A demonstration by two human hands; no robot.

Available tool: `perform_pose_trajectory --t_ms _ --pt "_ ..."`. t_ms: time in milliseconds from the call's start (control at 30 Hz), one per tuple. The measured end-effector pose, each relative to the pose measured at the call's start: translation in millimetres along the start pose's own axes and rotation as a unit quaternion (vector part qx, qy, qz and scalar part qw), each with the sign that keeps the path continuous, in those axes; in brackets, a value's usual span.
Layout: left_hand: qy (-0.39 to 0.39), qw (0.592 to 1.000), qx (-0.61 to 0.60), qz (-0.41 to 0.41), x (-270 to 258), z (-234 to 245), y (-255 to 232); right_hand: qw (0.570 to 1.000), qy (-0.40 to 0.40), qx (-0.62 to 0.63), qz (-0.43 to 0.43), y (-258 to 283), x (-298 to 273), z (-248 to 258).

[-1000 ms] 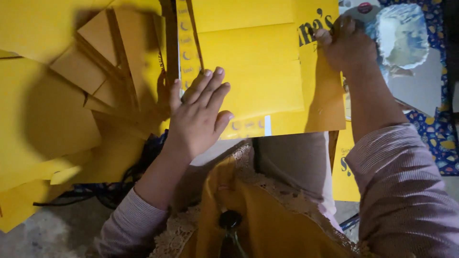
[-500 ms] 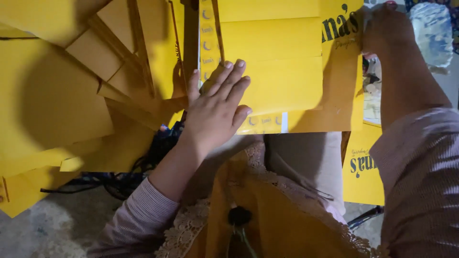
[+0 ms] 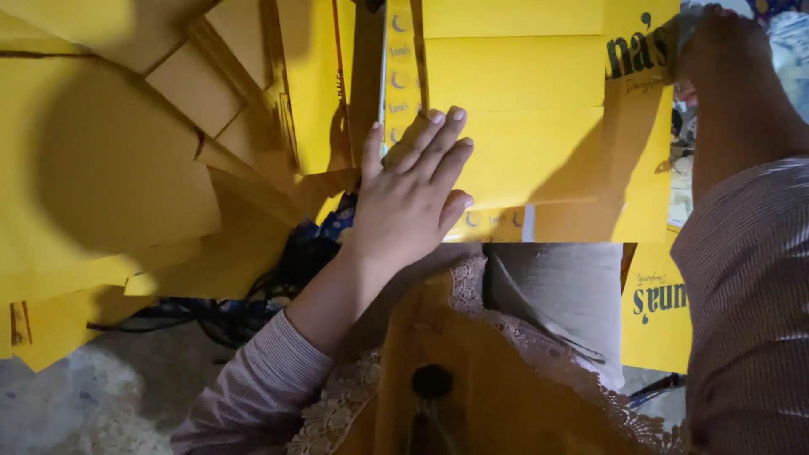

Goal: Applying glue to yellow paper templates and folding them to assemble paper bags.

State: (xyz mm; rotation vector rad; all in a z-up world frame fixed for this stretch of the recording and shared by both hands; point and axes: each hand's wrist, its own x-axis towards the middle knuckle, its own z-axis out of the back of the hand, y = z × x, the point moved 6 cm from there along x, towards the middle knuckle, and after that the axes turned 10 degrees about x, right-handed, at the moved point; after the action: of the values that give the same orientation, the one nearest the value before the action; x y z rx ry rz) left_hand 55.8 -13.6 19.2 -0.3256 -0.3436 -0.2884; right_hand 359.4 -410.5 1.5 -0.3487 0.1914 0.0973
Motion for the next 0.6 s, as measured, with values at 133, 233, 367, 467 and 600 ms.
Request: perform_pose_trajectory --t_ms 133,233,367,467,600 --pt "0.014 1.000 -0.025 0.001 2 4 -1 0.994 -0.058 -0.097 0.005 -10 25 -42" --pt "0.007 1.000 -0.008 0.002 3 6 -1 0.979 -0.175 -0.102 0.022 5 -2 -7" --pt "0.013 1.000 -0.012 0.006 5 5 1 0.892 -0.410 0.100 0.163 69 -129 110" --pt "0.017 1.000 -0.018 0.011 2 1 2 0.842 -0.288 0.351 0.292 121 -174 124" --pt "0.026 0.999 -0.020 0.010 2 -1 2 0.823 -0.213 0.443 0.285 171 -198 115"
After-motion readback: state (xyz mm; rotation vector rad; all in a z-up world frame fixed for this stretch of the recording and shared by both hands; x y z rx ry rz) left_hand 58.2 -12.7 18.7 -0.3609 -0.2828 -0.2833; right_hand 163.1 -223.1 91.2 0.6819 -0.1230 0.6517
